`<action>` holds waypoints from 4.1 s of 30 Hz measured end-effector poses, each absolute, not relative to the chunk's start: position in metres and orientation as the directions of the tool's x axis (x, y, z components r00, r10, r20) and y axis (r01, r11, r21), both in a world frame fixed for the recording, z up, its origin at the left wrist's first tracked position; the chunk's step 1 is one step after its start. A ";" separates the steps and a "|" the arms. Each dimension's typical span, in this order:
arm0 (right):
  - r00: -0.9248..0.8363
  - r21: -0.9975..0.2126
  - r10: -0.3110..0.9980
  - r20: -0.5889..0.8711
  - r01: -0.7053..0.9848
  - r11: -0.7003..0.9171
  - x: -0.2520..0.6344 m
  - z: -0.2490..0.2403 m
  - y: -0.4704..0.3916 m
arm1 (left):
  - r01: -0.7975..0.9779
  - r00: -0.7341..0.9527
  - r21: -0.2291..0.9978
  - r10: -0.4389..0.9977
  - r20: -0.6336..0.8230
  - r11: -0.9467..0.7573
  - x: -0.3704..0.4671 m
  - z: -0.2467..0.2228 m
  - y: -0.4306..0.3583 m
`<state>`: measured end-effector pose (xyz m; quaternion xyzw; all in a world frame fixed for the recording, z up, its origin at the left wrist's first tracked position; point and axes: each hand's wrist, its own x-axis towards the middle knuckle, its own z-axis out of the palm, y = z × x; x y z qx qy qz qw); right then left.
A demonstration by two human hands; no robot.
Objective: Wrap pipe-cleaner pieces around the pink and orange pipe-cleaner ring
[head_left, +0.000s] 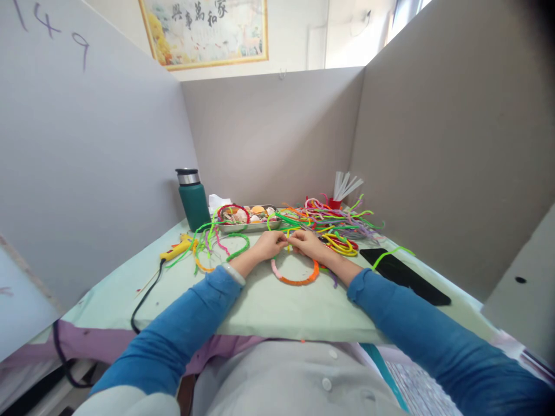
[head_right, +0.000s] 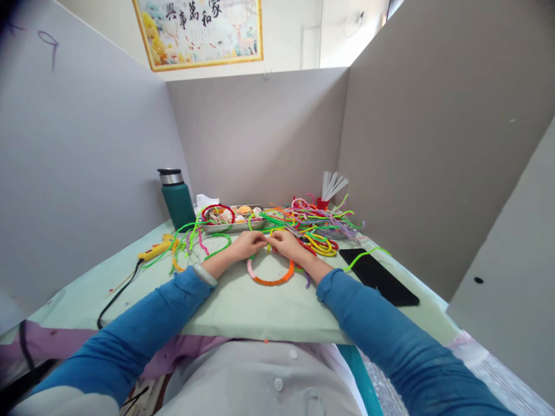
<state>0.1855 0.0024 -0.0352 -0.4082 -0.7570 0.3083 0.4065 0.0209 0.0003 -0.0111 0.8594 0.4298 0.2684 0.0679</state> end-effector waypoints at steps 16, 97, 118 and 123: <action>-0.333 -0.817 0.860 0.386 0.310 0.486 0.185 -0.032 -0.002 | 0.499 0.418 0.756 0.882 0.217 -0.423 0.020 -0.017 0.004; -0.366 -0.787 0.845 0.389 0.346 0.512 0.183 -0.028 -0.005 | 0.362 0.353 0.912 0.934 0.056 -0.191 0.022 -0.012 -0.003; -0.338 -0.755 0.839 0.426 0.379 0.535 0.184 -0.029 -0.006 | 0.395 0.412 0.874 0.905 0.106 -0.282 0.018 -0.018 0.001; -0.334 -0.772 0.845 0.418 0.360 0.524 0.184 -0.030 -0.004 | 0.351 0.500 0.893 0.863 0.074 -0.280 0.017 -0.015 -0.002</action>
